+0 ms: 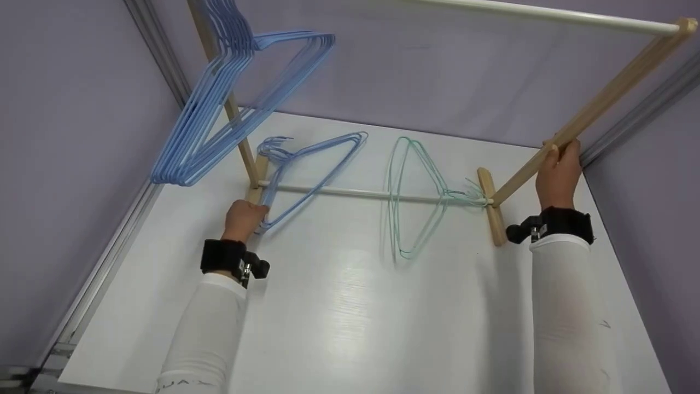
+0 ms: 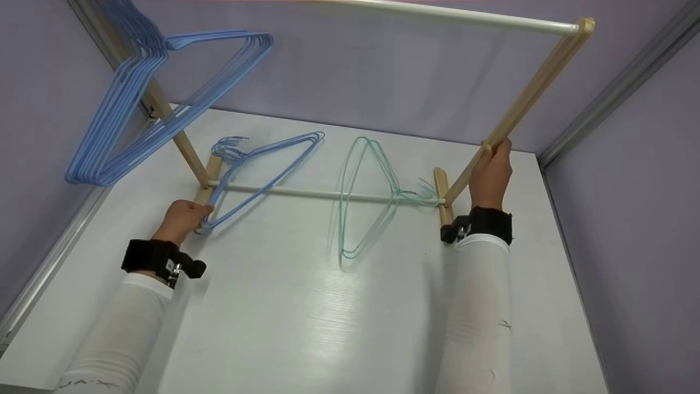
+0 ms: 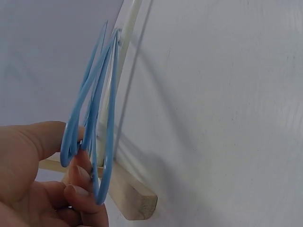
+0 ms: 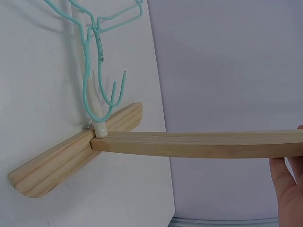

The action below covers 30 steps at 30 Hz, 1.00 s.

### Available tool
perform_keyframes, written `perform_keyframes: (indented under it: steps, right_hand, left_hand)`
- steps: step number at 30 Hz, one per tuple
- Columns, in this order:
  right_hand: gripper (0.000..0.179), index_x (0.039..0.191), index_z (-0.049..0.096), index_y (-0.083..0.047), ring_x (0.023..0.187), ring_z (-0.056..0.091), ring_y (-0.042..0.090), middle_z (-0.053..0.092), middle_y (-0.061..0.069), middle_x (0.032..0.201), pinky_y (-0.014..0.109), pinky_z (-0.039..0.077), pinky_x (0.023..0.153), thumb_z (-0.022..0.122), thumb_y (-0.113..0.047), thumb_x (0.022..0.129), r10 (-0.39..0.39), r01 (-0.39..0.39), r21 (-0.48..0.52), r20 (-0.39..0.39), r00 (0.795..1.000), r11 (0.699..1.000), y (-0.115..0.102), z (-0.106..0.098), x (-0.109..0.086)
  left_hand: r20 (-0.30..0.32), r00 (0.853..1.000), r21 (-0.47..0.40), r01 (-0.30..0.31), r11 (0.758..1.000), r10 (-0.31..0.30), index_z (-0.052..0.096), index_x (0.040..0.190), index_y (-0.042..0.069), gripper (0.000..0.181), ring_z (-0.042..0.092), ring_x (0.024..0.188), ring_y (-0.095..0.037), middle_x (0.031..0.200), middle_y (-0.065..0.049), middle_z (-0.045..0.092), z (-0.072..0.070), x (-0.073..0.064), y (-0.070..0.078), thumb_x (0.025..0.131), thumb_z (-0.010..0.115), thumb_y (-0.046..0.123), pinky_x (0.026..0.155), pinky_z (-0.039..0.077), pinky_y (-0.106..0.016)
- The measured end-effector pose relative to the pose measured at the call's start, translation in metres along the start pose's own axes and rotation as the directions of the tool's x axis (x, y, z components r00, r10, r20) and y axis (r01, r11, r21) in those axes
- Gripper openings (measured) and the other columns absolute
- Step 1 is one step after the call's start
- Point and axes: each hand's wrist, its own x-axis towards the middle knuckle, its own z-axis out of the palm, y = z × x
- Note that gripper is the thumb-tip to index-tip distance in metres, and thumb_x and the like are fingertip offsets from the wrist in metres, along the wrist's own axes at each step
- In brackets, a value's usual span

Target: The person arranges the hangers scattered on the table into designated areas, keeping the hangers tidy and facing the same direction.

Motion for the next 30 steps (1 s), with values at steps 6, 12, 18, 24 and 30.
perform_keyframes:
  steps: [6,12,18,24,30]
  right_hand:
    - [0.046,0.146,0.035,-0.002,0.133,0.049,0.022,0.049,0.014,0.143,0.031,0.04,0.107,0.026,-0.03,0.11,0.0,0.0,-0.004,-0.004,1.0,1.0,0.0,-0.001,0.0]
    - [0.046,0.146,0.036,-0.002,0.132,0.049,0.023,0.05,0.014,0.143,0.031,0.04,0.106,0.027,-0.03,0.111,-0.001,0.001,0.0,-0.013,1.0,1.0,0.001,0.0,0.0]
    - [0.043,0.145,0.038,-0.004,0.131,0.05,0.022,0.051,0.014,0.142,0.031,0.04,0.105,0.028,-0.029,0.111,0.002,-0.002,0.008,-0.025,1.0,1.0,0.001,0.001,0.0]
    - [0.043,0.144,0.038,-0.003,0.131,0.05,0.023,0.051,0.014,0.142,0.031,0.041,0.105,0.028,-0.029,0.111,0.004,-0.004,-0.002,-0.021,1.0,1.0,0.0,0.001,0.001]
    - [0.043,0.145,0.038,-0.003,0.132,0.05,0.023,0.052,0.015,0.141,0.032,0.041,0.106,0.028,-0.027,0.111,-0.004,0.004,0.006,-0.022,1.0,1.0,0.001,0.002,0.001]
  left_hand:
    - [-0.036,0.997,0.146,-0.056,0.988,0.062,0.062,0.08,0.002,0.027,0.055,0.071,-0.021,0.076,-0.007,0.06,0.003,-0.002,0.001,0.098,0.057,0.021,0.06,0.043,-0.032]
    - [-0.091,0.991,0.334,-0.063,0.941,0.098,0.066,0.078,0.001,0.025,0.059,0.071,-0.025,0.076,-0.01,0.064,0.008,0.0,0.002,0.091,0.064,0.022,0.062,0.048,-0.041]
    - [-0.111,0.985,0.424,-0.076,0.903,0.135,0.065,0.091,-0.003,0.021,0.064,0.087,-0.037,0.092,-0.02,0.064,0.012,0.001,0.001,0.087,0.069,0.018,0.076,0.051,-0.055]
    - [-0.174,0.961,0.449,-0.114,0.886,0.212,0.063,0.099,-0.003,0.019,0.065,0.089,-0.044,0.094,-0.024,0.066,0.017,-0.003,0.004,0.088,0.066,0.011,0.076,0.05,-0.06]
    - [-0.15,0.965,0.359,-0.151,0.921,0.217,0.061,0.099,-0.004,0.014,0.065,0.087,-0.041,0.094,-0.024,0.065,0.012,-0.005,0.003,0.091,0.059,0.007,0.072,0.051,-0.056]
